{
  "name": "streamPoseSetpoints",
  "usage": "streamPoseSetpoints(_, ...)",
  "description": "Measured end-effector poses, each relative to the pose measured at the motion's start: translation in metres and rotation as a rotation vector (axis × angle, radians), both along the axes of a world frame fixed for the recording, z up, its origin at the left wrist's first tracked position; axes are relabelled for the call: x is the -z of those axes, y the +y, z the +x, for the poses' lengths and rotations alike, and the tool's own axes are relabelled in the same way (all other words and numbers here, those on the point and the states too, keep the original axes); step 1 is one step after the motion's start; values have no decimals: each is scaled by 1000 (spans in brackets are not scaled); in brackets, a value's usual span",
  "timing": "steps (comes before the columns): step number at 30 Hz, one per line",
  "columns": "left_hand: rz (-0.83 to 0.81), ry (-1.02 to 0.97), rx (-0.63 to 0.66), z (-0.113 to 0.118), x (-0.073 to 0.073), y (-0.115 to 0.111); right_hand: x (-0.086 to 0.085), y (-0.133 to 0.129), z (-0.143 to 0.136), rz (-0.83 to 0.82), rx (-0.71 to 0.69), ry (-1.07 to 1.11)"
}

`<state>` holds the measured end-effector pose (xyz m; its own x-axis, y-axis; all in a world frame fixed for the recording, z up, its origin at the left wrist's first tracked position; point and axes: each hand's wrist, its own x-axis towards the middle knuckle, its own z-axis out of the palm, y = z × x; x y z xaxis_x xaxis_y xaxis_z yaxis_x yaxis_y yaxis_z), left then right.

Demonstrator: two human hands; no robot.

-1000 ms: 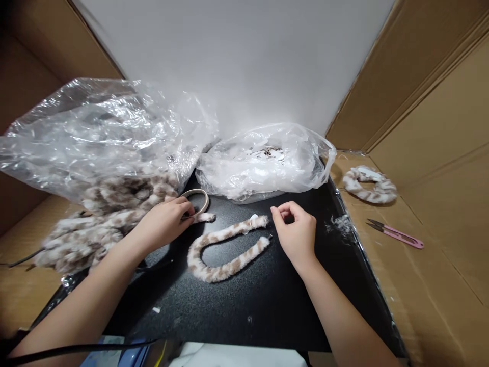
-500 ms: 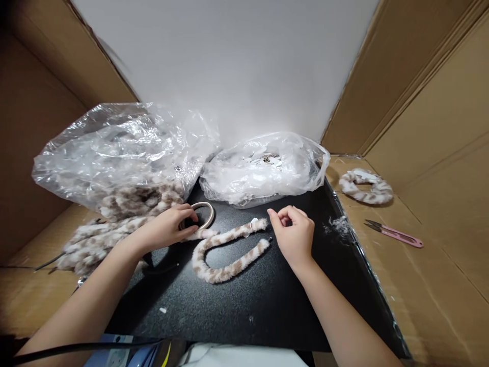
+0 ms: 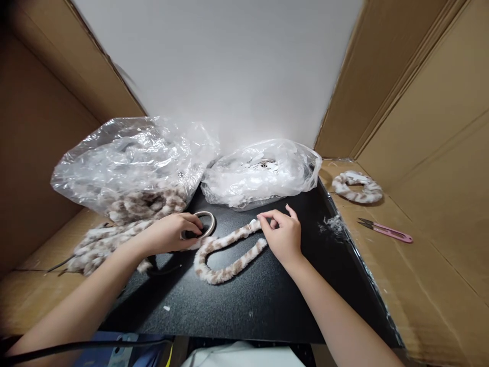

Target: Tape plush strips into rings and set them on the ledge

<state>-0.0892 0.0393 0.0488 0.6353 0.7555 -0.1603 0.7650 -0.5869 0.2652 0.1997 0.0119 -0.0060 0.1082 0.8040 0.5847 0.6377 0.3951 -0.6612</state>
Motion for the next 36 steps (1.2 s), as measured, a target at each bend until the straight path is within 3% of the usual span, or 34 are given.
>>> streamPoseSetpoints(4,25,-24,-35,6,5,0,-1,0,-2,64,10,-16)
streamPoseSetpoints(7,11,-44,-120,5,0,2,-2,0,-2,30,-4,-12)
streamPoseSetpoints(9,-40,-204,-180,4,-8,3,-2,-1,-3,27,-57,8)
streamPoseSetpoints(12,-214,-595,-254,9,-18,0,-7,-3,-8,50,-166,70)
streamPoseSetpoints(16,-443,-860,-170,32,-18,-7,-17,-9,-15,61,-250,127)
streamPoseSetpoints(20,-610,-942,-124,56,-11,-15,-23,-13,-17,42,-381,94)
streamPoseSetpoints(22,-674,-946,-116,65,-7,-18,-21,-14,-18,-63,-480,134)
streamPoseSetpoints(24,-599,-952,-150,69,-3,-17,-17,-14,-20,-240,-540,302)
streamPoseSetpoints(27,-211,-968,-359,66,7,-8,-12,-11,-22,-431,-507,658)
streamPoseSetpoints(30,145,-751,-559,54,19,4,-10,-9,-21,-477,-450,879)
streamPoseSetpoints(33,328,-549,-528,44,27,11,-11,-9,-17,-490,-430,907)
streamPoseSetpoints(36,370,-599,-382,44,29,7,-12,-11,-15,-484,-469,844)
